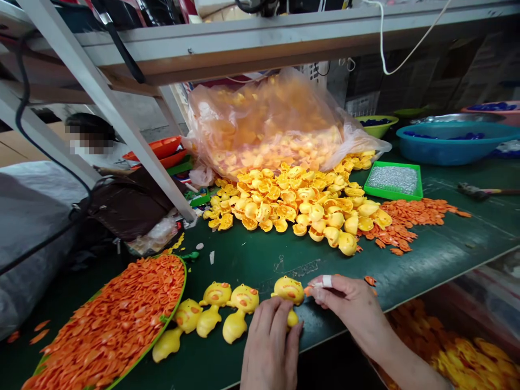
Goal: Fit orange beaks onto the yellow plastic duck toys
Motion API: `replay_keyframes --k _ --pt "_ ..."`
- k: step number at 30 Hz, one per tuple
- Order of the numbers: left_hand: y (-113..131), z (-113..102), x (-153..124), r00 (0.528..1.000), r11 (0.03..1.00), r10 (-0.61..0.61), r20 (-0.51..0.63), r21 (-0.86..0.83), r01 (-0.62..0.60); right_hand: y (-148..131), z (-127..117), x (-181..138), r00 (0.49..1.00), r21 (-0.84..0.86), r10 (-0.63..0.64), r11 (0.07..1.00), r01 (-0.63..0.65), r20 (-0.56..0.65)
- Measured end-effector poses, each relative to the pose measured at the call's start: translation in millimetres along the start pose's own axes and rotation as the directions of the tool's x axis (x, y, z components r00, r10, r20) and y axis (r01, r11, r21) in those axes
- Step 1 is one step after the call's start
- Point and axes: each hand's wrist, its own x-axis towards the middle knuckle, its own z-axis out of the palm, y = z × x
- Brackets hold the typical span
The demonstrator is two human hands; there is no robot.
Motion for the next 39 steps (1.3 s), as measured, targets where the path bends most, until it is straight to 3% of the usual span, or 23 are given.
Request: replay_keyframes --k 5,12,18,23,24,26,29,31,34,39 --pt "-5.0 0.0 -14.4 1.000 1.000 0.020 0.018 -0.014 -0.020 8.9 6.2 4.4 0.995 -0.039 -0.098 0.994 0.098 -0.002" --pt "1.6 12.0 -18.7 0.987 0.987 -0.160 0.016 -0.033 0.160 5.3 6.1 6.2 0.985 -0.090 -0.130 0.986 0.141 0.110" --pt "0.1 -1.7 -10.5 0.989 0.996 -0.042 0.141 -0.067 0.052 -12.7 0.4 16.7 0.942 -0.318 -0.215 0.902 0.293 0.257" --pt "-1.6 -5.5 -7.4 0.993 1.000 -0.013 0.117 -0.007 0.014 -25.6 0.3 33.5 0.912 -0.442 -0.124 0.844 0.303 0.390" --pt "-1.9 -5.0 -7.4 0.994 1.000 -0.004 0.111 0.009 0.003 -27.3 -0.6 33.9 0.901 -0.500 -0.126 0.795 0.343 0.416" --pt "-2.4 -4.2 -7.5 0.994 1.000 0.006 0.110 0.023 -0.009 -28.4 -3.8 30.3 0.858 -0.634 -0.183 0.603 0.484 0.480" --pt "-2.9 -4.8 -7.7 0.991 1.000 0.008 0.132 0.007 -0.009 -23.8 -11.2 19.5 0.705 -0.650 -0.320 0.277 0.708 0.633" --pt "-3.2 -5.9 -7.9 0.988 1.000 0.017 0.152 -0.002 -0.016 -19.0 -15.6 14.6 0.601 -0.590 -0.392 0.166 0.790 0.696" --pt "-4.3 -6.3 -8.6 0.984 1.000 0.030 0.175 -0.013 -0.028 -16.5 -16.1 17.2 0.565 -0.560 -0.383 0.136 0.817 0.731" --pt "-8.2 -1.8 -10.8 0.984 0.999 0.040 0.173 -0.016 -0.038 -27.3 -5.5 38.5 0.569 -0.520 -0.151 0.271 0.810 0.808"
